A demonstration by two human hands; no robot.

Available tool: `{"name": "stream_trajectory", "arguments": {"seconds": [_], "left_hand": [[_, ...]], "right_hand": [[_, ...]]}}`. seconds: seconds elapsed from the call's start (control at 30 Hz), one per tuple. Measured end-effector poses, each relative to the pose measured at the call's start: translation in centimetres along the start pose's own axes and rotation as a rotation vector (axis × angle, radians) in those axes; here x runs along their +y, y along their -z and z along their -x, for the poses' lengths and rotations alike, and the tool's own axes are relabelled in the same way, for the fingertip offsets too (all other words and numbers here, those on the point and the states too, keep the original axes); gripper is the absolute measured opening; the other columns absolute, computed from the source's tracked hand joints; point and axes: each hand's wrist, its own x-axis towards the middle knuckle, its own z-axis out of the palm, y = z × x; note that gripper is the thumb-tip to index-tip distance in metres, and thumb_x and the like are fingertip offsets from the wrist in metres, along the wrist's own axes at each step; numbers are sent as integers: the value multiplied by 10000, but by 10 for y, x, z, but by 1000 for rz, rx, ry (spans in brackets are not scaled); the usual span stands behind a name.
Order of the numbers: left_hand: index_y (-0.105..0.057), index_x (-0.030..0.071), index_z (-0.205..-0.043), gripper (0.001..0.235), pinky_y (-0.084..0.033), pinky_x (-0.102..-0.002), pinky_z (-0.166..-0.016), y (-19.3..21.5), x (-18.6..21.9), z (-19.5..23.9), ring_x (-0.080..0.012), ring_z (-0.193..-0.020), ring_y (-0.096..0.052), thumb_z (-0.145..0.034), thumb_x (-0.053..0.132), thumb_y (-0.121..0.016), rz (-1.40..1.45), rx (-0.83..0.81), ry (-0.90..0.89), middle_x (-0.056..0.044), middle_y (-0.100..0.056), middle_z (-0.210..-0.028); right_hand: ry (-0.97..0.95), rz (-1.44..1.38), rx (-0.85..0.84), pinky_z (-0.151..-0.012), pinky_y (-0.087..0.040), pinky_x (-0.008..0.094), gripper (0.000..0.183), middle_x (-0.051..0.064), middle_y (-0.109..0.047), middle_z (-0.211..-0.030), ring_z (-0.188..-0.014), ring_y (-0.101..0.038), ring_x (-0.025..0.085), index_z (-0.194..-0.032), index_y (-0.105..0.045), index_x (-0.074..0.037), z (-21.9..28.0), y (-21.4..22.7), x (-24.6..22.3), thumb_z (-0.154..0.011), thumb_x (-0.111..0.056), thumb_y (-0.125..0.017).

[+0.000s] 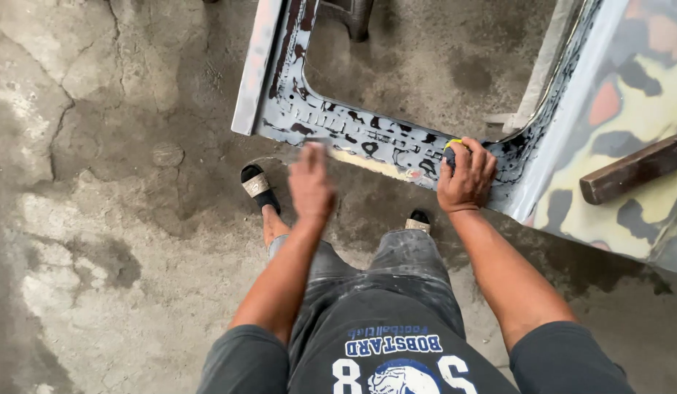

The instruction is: The person sands the edges and surface of a white metal frame using a yellow sanding block. They work along the frame's perimeter, applying pressure to smooth the surface.

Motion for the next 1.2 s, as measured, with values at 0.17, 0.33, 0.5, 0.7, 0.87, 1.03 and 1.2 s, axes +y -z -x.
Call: {"name": "stream_trajectory", "arguments": {"seconds": [0.17, 0.33, 0.5, 0.7, 0.87, 1.03, 1.2], "left_hand": [[-436, 120, -1488, 734, -495, -396, -759, -28, 79, 37, -275, -978, -543, -783, -32, -571, 95, -200, -393, -105, -499, -1465], [-489, 178, -1540, 699, -488, -350, -714, 1, 0, 6, -198, -965, -542, -889, -79, -508, 29, -266, -111, -58, -530, -1416], [-497, 137, -1497, 752, -474, -344, -719, -24, 13, 21, -216, -943, -512, -796, -129, -547, -6, -85, -74, -99, -502, -1442], [-518, 100, -1442, 645, -477, -373, -712, -14, 50, 28, -243, -913, -538, -813, -45, -518, 74, -163, -323, -88, -538, -1331], [-560, 151, -1407, 624, -438, -387, -623, 22, -7, 0, -237, -866, -535, -829, -81, -524, 39, 1, 0, -55, -557, -1304], [-540, 92, -1442, 665, -468, -365, -656, -14, 51, 28, -229, -873, -534, -805, -99, -537, 77, -55, -207, -116, -529, -1348], [-570, 142, -1439, 643, -499, -375, -709, -16, 26, 23, -222, -914, -576, -847, -103, -514, 96, -204, -330, -62, -555, -1388]], "right_hand": [[-14, 20, -22, -1085, -383, 526, 417, 105, -567, -1397, -1254, -491, 390, -1328, -620, -148, 2, 6, 0, -925, -151, -726], [-5, 11, -30, -1098, -377, 530, 392, 106, -553, -1414, -1260, -476, 385, -1344, -617, -154, 4, 0, 5, -963, -153, -712], [-6, -1, -23, -1099, -379, 527, 404, 111, -558, -1409, -1254, -484, 390, -1339, -617, -146, 3, 2, 3, -945, -147, -709], [3, -2, -19, -1095, -381, 522, 397, 109, -567, -1405, -1253, -493, 388, -1329, -621, -139, 2, 3, 3, -942, -155, -706], [2, 10, -8, -1083, -381, 522, 394, 111, -573, -1397, -1247, -496, 391, -1318, -627, -134, 4, 5, 3, -933, -150, -716], [6, -11, -6, -1101, -381, 524, 413, 117, -569, -1404, -1262, -490, 390, -1320, -623, -131, 1, 1, 3, -919, -125, -720], [6, -9, -16, -1107, -372, 525, 415, 117, -564, -1405, -1267, -482, 391, -1326, -623, -132, 0, 1, 3, -922, -126, -721]]}}
